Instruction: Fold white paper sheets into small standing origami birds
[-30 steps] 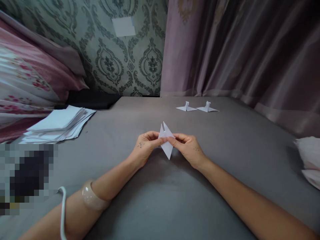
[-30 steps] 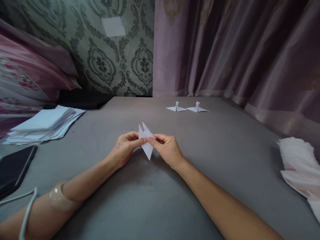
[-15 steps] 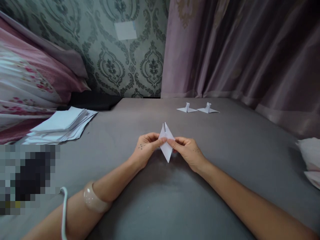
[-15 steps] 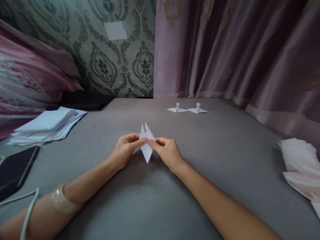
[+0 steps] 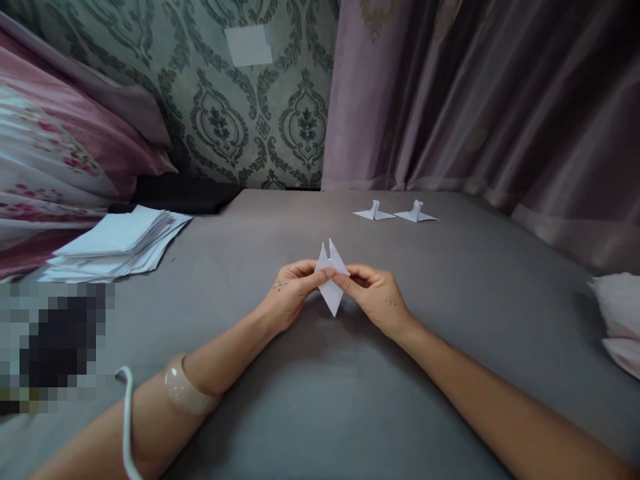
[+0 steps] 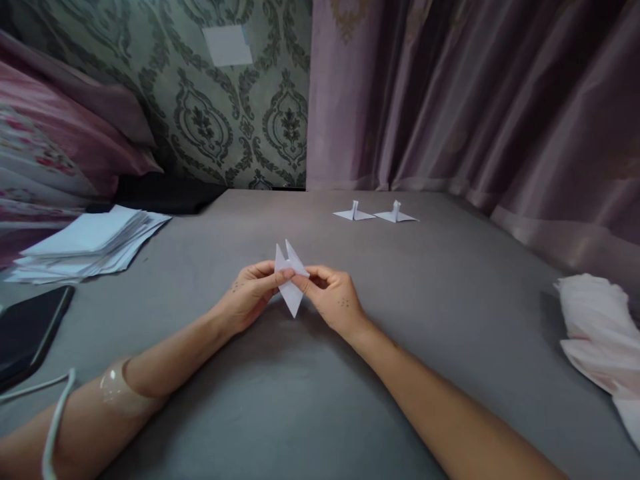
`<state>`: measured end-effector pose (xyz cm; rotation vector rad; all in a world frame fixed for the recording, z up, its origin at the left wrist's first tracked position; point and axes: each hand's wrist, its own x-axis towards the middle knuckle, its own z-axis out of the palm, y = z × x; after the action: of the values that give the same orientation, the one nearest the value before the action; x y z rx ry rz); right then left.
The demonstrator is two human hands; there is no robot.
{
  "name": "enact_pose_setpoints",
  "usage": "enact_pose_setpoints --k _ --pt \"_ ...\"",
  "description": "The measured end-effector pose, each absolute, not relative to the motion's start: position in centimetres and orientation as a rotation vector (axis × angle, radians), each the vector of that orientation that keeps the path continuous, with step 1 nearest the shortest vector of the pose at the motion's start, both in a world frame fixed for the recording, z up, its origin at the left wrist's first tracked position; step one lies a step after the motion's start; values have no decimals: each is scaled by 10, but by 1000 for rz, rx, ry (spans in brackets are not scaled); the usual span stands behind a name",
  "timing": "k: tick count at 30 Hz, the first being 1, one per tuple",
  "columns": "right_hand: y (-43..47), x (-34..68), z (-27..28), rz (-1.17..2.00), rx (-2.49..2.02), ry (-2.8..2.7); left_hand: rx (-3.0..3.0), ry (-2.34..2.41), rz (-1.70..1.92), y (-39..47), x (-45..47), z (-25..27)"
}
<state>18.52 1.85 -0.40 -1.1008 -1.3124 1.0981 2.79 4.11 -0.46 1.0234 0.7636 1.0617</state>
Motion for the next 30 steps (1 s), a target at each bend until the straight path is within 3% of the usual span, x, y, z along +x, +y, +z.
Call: enact_pose_setpoints --k 5,15,25,30 --pt "16 187 8 758 -1064 -1353 1099 775 1034 42 26 -5" --pt "19 197 16 948 -993 -1522 1491 994 1162 30 30 3" --pt "15 211 42 252 -937 -2148 2358 965 1391 34 22 -8" --pt "13 212 42 139 -991 -2287 2618 917 1356 37 18 -13"
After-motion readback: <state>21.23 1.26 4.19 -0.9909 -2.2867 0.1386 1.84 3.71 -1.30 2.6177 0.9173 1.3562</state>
